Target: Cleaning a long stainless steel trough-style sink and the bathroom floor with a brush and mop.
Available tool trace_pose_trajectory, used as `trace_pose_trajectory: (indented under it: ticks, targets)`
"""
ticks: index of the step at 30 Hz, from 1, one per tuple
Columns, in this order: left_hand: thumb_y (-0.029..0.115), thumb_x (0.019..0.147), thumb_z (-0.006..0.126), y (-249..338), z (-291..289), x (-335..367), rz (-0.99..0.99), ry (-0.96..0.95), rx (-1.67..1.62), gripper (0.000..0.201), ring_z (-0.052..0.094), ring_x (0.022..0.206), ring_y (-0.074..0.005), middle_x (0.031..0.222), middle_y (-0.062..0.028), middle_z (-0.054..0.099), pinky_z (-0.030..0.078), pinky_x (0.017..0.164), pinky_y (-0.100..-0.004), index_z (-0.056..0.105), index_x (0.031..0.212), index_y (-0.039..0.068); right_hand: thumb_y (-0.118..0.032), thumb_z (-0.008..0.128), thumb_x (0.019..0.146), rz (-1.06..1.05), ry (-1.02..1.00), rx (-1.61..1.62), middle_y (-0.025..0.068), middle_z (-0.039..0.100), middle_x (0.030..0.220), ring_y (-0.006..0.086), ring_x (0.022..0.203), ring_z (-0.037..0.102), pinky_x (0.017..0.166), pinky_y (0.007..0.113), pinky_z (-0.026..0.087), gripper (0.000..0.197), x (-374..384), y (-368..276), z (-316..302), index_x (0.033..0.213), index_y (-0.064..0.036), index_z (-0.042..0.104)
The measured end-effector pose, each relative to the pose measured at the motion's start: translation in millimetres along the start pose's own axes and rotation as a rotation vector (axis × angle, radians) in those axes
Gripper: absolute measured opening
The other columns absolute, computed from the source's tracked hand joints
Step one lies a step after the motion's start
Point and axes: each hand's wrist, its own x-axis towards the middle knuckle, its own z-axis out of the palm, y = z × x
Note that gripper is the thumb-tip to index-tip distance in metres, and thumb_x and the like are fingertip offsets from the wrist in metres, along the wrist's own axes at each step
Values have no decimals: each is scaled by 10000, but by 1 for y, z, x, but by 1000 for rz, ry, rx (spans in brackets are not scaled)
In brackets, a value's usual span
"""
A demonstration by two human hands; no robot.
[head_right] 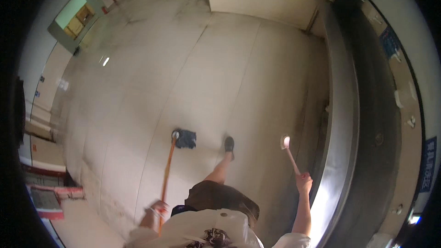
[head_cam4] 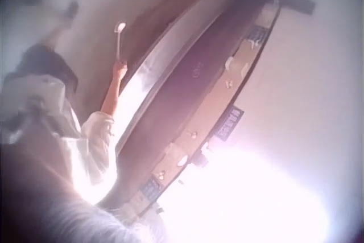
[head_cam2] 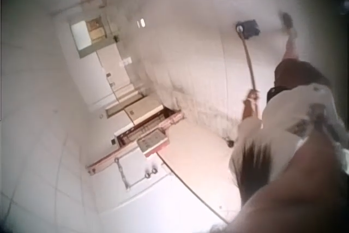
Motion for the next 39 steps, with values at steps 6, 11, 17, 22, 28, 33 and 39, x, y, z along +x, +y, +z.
trace_pose_trajectory:
  ticks: [6, 11, 17, 22, 28, 33, 39]
  targets:
    - [300, 764, 600, 176, 174, 214, 272, 525, 477, 288, 558, 606, -156, 682, -82, 589, 452, 494, -288, 619, 790, 14, -193, 659, 744, 434, -125, 294, 67, 562, 584, 144, 450, 534, 360, 278, 406, 198, 162, -29, -25, 754, -22, 560]
    - [258, 774, 579, 253, 105, 179, 251, 538, 103, 236, 550, 576, -145, 663, -84, 573, 440, 469, -267, 597, 794, 23, -164, 626, 776, 817, -145, 567, 75, 550, 573, 128, 396, 483, 315, 261, 362, 180, 138, -80, -10, 741, -5, 547]
    - [207, 785, 553, 319, 78, 210, 321, 547, -420, 174, 540, 540, -132, 640, -86, 553, 425, 438, -242, 572, 799, 34, -183, 584, 812, 992, -216, 384, 78, 512, 529, 137, 352, 423, 293, 272, 328, 201, 214, -99, 19, 735, -2, 543]
    - [165, 795, 532, 486, 93, 213, 292, 531, -817, 123, 532, 511, -120, 621, -88, 537, 414, 413, -221, 550, 804, 43, -188, 577, 823, 956, -111, 425, 75, 506, 527, 126, 363, 419, 301, 274, 325, 196, 332, -161, 9, 754, -6, 548]
    - [80, 772, 520, 660, 68, 160, 85, 286, -1076, 123, 502, 441, -122, 550, -46, 497, 472, 417, -245, 463, 673, 36, -182, 601, 826, 647, -186, 640, 55, 561, 672, 95, 471, 465, 379, 259, 354, 241, 499, -350, -38, 942, 16, 527]
    - [-28, 747, 507, 758, 101, 127, 155, 231, -1168, 69, 510, 482, -136, 559, -50, 479, 496, 489, -231, 465, 701, 1, -189, 605, 824, 527, -116, 694, 75, 585, 679, 86, 452, 457, 377, 244, 354, 244, 576, -457, -28, 935, 12, 525]
    - [0, 815, 503, 926, 123, 127, -79, 18, -1168, 60, 526, 553, -116, 643, -47, 515, 478, 512, -222, 488, 765, -28, -204, 616, 818, 536, -169, 675, 79, 591, 669, 95, 445, 473, 372, 245, 374, 261, 662, -561, -17, 928, 10, 514]
